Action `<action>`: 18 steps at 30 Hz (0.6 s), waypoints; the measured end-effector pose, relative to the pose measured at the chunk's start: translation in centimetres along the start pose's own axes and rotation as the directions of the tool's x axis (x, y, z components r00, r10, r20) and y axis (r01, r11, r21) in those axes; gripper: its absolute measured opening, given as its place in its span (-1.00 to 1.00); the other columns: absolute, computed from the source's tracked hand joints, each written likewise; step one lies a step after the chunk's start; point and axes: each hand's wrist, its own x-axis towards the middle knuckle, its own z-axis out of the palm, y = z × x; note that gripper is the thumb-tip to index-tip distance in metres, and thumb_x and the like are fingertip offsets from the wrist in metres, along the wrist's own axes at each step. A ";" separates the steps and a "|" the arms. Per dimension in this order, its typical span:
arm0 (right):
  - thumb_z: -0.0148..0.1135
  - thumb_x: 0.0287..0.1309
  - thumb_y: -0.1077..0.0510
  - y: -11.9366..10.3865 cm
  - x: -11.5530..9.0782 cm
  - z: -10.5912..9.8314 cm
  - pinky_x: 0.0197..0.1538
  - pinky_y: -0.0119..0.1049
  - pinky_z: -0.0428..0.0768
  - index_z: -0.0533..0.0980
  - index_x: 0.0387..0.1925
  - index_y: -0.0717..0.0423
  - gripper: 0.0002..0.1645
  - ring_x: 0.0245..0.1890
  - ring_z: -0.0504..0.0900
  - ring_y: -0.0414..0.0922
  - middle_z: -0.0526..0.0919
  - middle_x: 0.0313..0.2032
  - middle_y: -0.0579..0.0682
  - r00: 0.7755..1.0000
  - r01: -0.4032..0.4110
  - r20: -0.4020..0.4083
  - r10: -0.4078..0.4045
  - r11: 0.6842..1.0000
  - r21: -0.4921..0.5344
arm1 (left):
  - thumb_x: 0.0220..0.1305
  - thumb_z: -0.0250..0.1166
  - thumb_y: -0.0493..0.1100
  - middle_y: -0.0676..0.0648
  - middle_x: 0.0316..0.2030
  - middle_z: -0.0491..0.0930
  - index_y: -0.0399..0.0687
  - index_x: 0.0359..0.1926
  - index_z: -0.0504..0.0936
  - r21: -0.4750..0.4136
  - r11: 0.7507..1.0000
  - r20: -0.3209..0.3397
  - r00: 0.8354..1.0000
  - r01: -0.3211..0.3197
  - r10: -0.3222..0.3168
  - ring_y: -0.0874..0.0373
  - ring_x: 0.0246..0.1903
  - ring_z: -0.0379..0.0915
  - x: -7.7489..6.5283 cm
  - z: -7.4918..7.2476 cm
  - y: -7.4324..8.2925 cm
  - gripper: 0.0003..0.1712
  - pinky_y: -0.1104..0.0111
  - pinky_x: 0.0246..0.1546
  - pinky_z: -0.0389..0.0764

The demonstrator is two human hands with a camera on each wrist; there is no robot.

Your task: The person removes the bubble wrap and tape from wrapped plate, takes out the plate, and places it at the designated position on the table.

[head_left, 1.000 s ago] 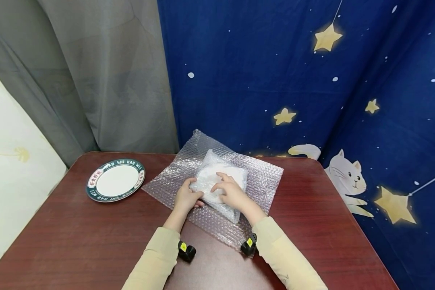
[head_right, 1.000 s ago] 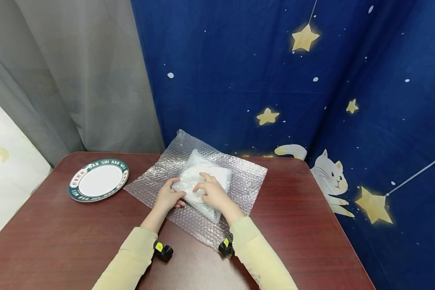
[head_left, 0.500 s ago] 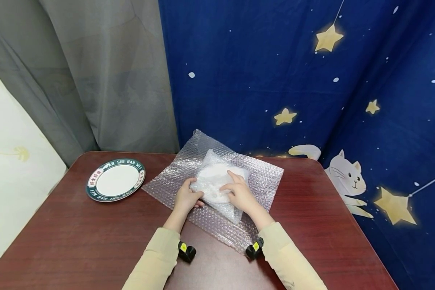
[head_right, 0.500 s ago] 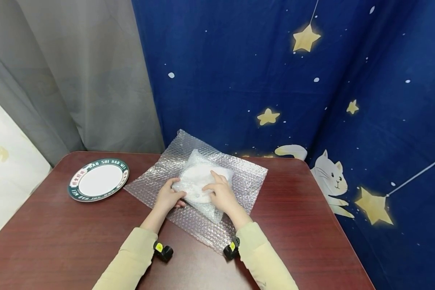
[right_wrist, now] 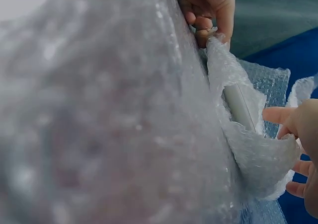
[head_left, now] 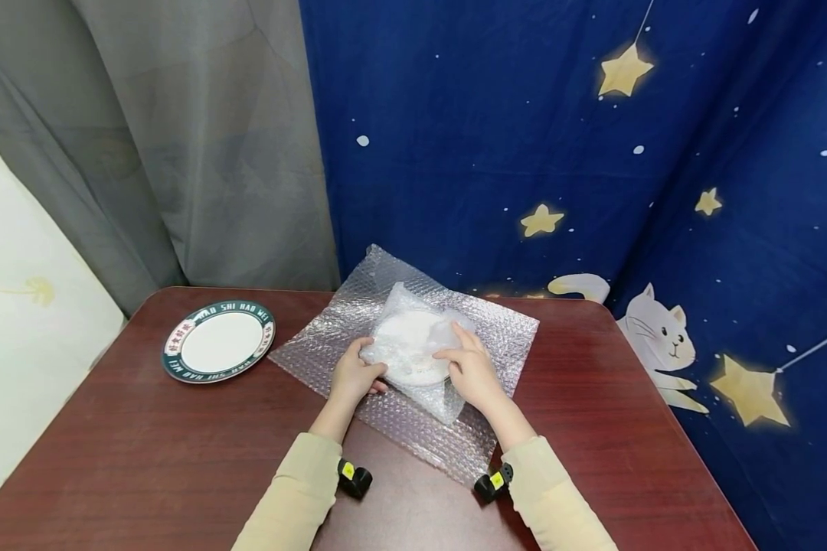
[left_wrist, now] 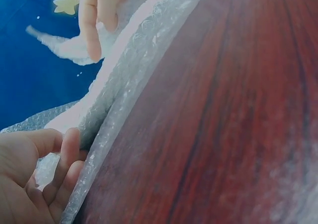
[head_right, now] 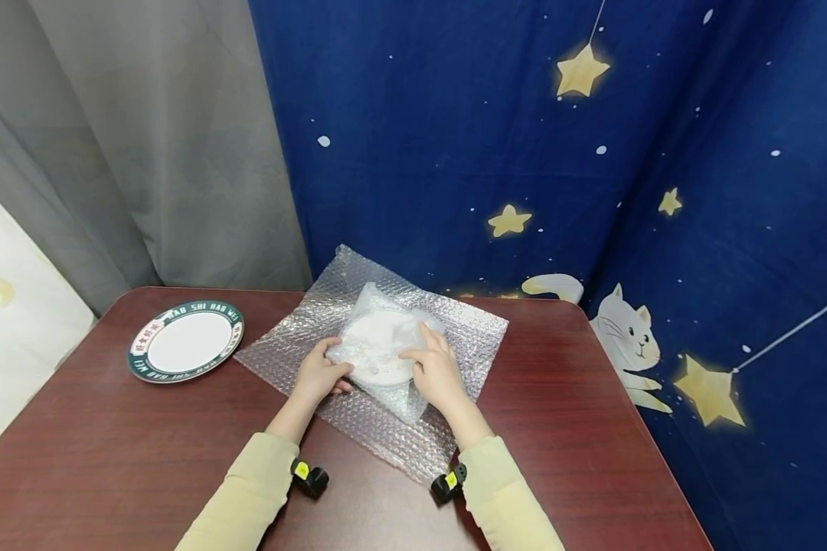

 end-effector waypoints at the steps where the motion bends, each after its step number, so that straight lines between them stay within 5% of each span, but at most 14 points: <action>1: 0.05 0.12 0.38 0.0 -0.1 -0.1 0.29 0.28 0.07 0.71 -0.17 -0.05 -0.57 0.36 0.13 0.22 0.19 0.39 0.13 1.000 -0.010 -0.002 0.010 1.000 0.001 | 0.06 0.29 -0.35 -0.17 -0.54 0.58 -0.08 0.30 0.33 0.002 1.000 -0.002 1.000 0.003 -0.003 0.11 -0.74 0.56 0.0 0.0 0.0 -0.27 0.43 -0.74 0.53; 11: 0.10 0.21 0.26 0.0 -1.3 -1.1 0.22 0.36 0.13 0.64 0.00 -0.01 -0.64 0.32 0.15 0.32 0.22 0.35 0.23 0.986 -0.153 -0.055 0.156 0.986 0.062 | 0.07 0.30 -0.33 -0.16 -0.53 0.59 -0.07 0.30 0.33 0.007 1.000 0.001 1.000 -0.001 0.001 0.11 -0.74 0.56 -0.1 -0.1 -0.1 -0.28 0.43 -0.74 0.53; 18: 0.18 0.14 0.24 0.4 -2.4 -1.6 0.21 0.27 0.25 0.61 0.04 0.06 -0.60 0.28 0.26 0.27 0.52 0.14 0.19 0.958 -0.245 -0.132 0.255 0.965 0.090 | 0.08 0.29 -0.32 -0.16 -0.54 0.58 -0.06 0.31 0.32 0.003 1.000 0.000 1.000 -0.001 0.001 0.11 -0.74 0.56 0.0 0.0 -0.1 -0.27 0.43 -0.74 0.53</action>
